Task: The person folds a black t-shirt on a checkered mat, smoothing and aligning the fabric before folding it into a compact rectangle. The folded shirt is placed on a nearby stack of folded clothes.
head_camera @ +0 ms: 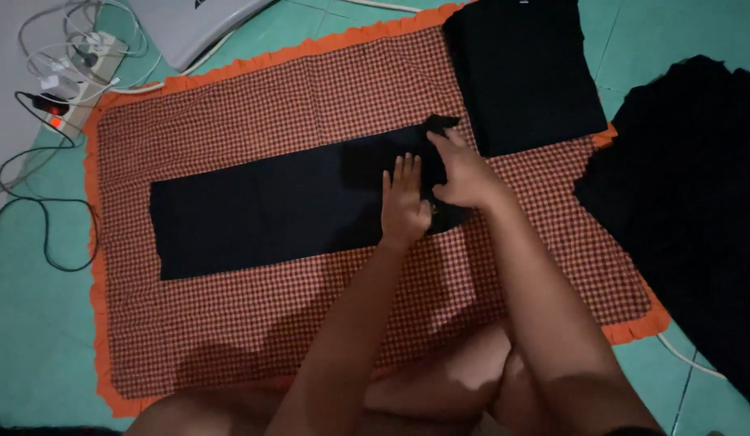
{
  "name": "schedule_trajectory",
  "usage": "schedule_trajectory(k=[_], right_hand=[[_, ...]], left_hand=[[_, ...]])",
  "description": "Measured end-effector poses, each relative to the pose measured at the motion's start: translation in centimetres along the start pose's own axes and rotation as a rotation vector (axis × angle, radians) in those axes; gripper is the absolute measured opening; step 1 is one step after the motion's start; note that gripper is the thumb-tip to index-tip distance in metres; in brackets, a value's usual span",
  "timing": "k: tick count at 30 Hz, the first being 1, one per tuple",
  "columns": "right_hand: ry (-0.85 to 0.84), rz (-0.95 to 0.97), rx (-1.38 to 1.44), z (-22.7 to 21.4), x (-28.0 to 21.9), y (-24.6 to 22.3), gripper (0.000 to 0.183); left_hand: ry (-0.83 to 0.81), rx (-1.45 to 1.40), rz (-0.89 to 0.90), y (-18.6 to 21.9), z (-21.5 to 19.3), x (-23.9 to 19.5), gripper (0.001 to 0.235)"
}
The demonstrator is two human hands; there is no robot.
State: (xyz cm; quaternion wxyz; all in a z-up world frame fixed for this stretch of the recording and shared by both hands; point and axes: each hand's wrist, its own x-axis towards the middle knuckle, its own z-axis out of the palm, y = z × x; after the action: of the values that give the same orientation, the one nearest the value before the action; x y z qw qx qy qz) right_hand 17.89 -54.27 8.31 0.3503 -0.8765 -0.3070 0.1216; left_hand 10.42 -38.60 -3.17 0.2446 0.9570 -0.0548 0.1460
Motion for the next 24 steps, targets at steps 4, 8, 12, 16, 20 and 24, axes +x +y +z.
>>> schedule_trajectory(k=[4, 8, 12, 16, 20, 24], right_hand=[[0.086, -0.093, 0.018, 1.5, 0.5, -1.0, 0.094], [-0.124, 0.107, 0.058, 1.8, 1.6, -2.9, 0.102], [-0.168, 0.137, 0.021, 2.5, 1.9, -4.6, 0.102], [-0.212, 0.159, 0.007, 4.9, 2.8, -4.2, 0.111], [-0.214, 0.172, 0.142, 4.6, 2.2, -5.5, 0.091], [-0.09, 0.295, 0.713, 1.2, 2.3, -5.8, 0.061]], left_hand=[[-0.016, -0.448, -0.041, -3.2, 0.5, 0.2, 0.078], [-0.025, -0.966, -0.385, -2.0, -4.3, 2.1, 0.038], [-0.11, -1.091, -0.878, 1.0, -9.7, 3.6, 0.045], [-0.176, -1.038, -0.911, 3.2, -12.9, 4.9, 0.062], [-0.16, -1.026, -0.921, 1.1, -11.1, 5.0, 0.075], [-0.123, -0.799, -0.96, 3.3, -13.7, 4.5, 0.079]])
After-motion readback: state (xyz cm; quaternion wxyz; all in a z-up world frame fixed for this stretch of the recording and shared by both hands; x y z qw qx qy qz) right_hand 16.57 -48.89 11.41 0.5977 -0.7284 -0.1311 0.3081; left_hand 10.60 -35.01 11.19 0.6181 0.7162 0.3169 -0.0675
